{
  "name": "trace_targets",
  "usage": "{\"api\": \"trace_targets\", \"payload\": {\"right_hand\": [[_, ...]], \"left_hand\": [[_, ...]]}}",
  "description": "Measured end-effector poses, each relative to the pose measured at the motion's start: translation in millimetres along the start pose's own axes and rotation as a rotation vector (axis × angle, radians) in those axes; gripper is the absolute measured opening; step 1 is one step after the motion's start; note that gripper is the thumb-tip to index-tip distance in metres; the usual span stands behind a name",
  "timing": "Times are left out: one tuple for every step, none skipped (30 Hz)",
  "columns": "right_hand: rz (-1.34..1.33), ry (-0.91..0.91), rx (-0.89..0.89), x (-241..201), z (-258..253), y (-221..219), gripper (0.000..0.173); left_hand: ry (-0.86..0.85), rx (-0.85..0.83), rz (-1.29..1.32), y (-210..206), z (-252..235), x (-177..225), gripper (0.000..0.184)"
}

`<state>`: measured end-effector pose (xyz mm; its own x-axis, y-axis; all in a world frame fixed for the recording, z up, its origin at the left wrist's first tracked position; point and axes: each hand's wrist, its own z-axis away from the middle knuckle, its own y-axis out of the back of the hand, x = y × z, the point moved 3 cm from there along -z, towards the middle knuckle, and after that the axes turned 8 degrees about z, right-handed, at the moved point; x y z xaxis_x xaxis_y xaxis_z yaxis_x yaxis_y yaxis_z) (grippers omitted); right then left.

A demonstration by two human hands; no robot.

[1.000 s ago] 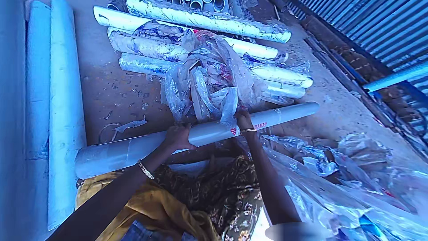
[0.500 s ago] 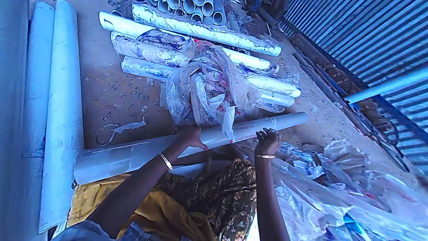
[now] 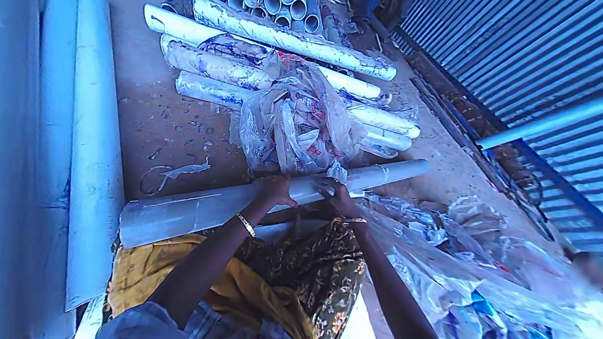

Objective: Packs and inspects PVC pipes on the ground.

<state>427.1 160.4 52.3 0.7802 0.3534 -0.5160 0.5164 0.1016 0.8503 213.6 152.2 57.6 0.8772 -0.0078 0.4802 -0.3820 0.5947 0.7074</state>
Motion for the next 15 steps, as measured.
{"api": "trace_targets", "payload": {"right_hand": [[0.048, -0.017, 0.015, -3.6, 0.6, -1.5, 0.036], [0.101, -0.043, 0.033, -6.2, 0.5, -4.7, 0.033], [0.155, -0.059, 0.057, -7.8, -0.1, -8.4, 0.03], [0.215, -0.064, 0.065, -10.4, -1.6, -10.5, 0.027], [0.294, -0.052, 0.063, -13.5, -2.9, -12.0, 0.026], [0.389, -0.013, 0.073, -16.5, -3.1, -14.9, 0.025], [0.476, 0.031, 0.086, -17.6, -1.6, -18.7, 0.025], [0.542, 0.07, 0.097, -16.6, 0.5, -22.5, 0.025], [0.588, 0.068, 0.075, -15.5, 1.5, -24.2, 0.027], [0.617, 0.023, 0.037, -14.6, 0.7, -22.7, 0.03], [0.631, -0.065, -0.009, -13.9, -1.4, -17.9, 0.035], [0.62, -0.188, -0.05, -12.3, -5.8, -10.3, 0.039], [0.578, -0.31, -0.05, -8.1, -9.8, -1.1, 0.04], [0.523, -0.411, -0.03, 0.5, -12.4, 9.2, 0.04], [0.447, -0.481, -0.013, 12.4, -13.6, 18.6, 0.038]], "left_hand": [[0.0, 0.005, 0.0, -0.2, 0.2, 0.8, 0.095], [0.002, 0.009, 0.0, -1.0, 1.7, 1.6, 0.095], [0.007, 0.013, -0.003, -1.7, 3.6, 2.4, 0.095], [0.013, 0.02, -0.008, -1.6, 4.9, 3.0, 0.095], [0.017, 0.025, -0.015, -1.3, 5.5, 3.1, 0.095], [0.019, 0.027, -0.021, -1.3, 5.3, 2.7, 0.097], [0.019, 0.025, -0.023, -2.1, 4.6, 2.2, 0.097], [0.015, 0.021, -0.025, -3.5, 3.3, 2.0, 0.099], [0.01, 0.021, -0.027, -4.3, 2.7, 1.8, 0.099], [0.001, 0.025, -0.027, -5.4, 2.7, 1.8, 0.099], [-0.005, 0.029, -0.016, -7.1, 3.1, 2.1, 0.099], [-0.003, 0.03, -0.011, -6.9, 4.3, 2.7, 0.098], [0.004, 0.026, 0.0, -6.3, 6.9, 3.6, 0.098], [0.01, 0.024, 0.011, -6.3, 9.8, 4.9, 0.099], [0.013, 0.034, 0.003, -7.0, 12.2, 6.5, 0.1]]}}
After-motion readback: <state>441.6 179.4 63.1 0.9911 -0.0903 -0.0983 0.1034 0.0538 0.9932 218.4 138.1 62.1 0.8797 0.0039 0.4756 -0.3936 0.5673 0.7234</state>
